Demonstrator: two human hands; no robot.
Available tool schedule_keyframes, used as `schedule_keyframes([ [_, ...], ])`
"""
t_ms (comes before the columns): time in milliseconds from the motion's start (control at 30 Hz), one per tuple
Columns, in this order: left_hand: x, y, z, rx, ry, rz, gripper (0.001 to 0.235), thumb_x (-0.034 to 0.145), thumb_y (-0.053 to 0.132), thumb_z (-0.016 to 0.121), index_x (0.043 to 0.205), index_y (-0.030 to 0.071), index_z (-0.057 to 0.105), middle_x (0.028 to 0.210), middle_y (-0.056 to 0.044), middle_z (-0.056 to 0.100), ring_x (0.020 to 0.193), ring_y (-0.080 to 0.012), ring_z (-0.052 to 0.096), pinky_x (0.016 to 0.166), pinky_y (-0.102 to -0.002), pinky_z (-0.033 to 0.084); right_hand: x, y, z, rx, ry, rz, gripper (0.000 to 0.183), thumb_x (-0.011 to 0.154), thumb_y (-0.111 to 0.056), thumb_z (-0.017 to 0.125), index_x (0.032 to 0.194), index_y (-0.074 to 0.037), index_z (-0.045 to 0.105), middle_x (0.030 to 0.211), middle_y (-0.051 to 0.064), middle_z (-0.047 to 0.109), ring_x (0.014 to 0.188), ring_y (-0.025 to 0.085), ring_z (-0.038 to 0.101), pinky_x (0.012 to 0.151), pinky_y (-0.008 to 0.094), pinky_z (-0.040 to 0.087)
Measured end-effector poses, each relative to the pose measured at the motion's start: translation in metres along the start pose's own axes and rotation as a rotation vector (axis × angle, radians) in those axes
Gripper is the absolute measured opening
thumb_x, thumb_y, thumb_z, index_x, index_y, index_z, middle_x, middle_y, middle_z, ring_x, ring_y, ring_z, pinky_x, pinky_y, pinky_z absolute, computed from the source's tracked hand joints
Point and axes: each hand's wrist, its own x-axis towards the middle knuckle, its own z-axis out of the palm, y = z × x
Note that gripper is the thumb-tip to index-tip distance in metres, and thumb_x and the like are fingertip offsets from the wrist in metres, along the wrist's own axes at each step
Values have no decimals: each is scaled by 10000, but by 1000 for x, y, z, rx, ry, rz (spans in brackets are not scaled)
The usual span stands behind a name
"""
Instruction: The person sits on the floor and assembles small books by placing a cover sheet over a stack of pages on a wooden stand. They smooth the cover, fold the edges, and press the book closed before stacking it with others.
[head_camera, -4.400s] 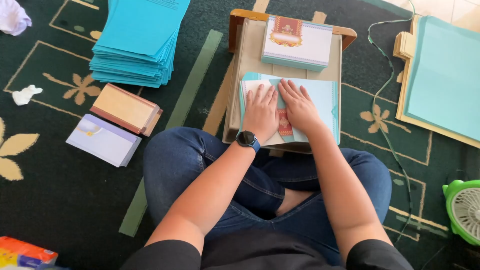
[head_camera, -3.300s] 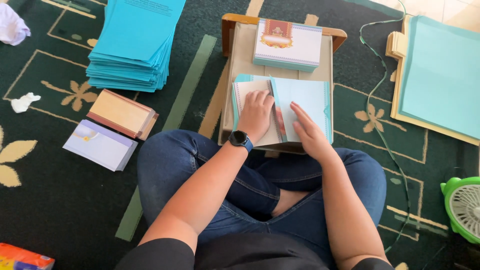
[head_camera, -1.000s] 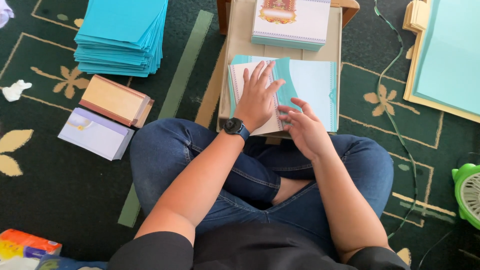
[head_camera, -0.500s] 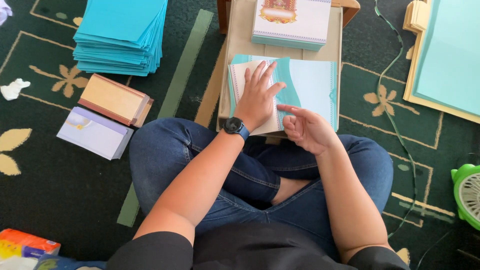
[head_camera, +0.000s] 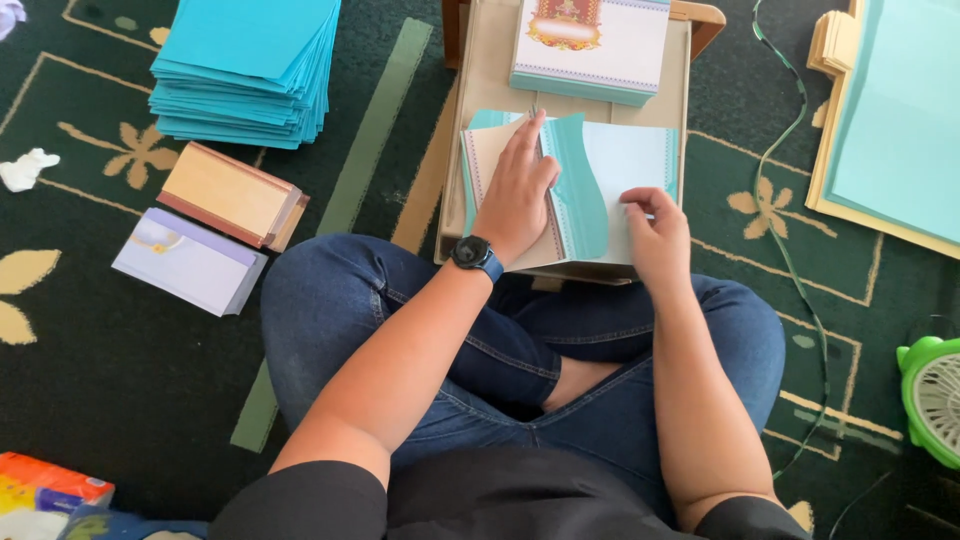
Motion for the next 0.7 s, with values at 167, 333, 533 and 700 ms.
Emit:
schedule_keyframes([
  [167,1,6,-6,0,2,0,236,1033,-27,360,921,179,381,1584,-266,308,1450,-439,406,1186,-525,399,-13,-28,27,272,-193,1,232,1047,13,453,1181,-1,642,1022,177,702,926,226,708,702,260,544],
  [333,2,9,-8,46,-15,19,210,1055,1,382,939,174,410,1578,-259,323,1438,-419,436,1186,-496,403,-17,-34,33,-145,-280,-157,223,1033,-66,535,1198,-104,680,928,77,774,912,254,745,757,352,584],
  [533,-1,1,17,346,-141,-234,506,1000,221,449,1489,96,412,1562,-193,410,1487,-383,330,1185,-650,236,-19,-41,39,-676,-174,-538,319,1001,-224,622,1293,-138,720,1547,104,552,1473,442,367,1079,549,388],
  [700,0,2,18,408,-179,-225,498,1003,277,437,1450,61,478,1558,-193,424,1473,-388,346,1175,-657,241,12,-33,52,-778,-403,-471,526,1083,-222,420,1605,-160,417,1618,117,440,1535,367,291,1233,550,198],
])
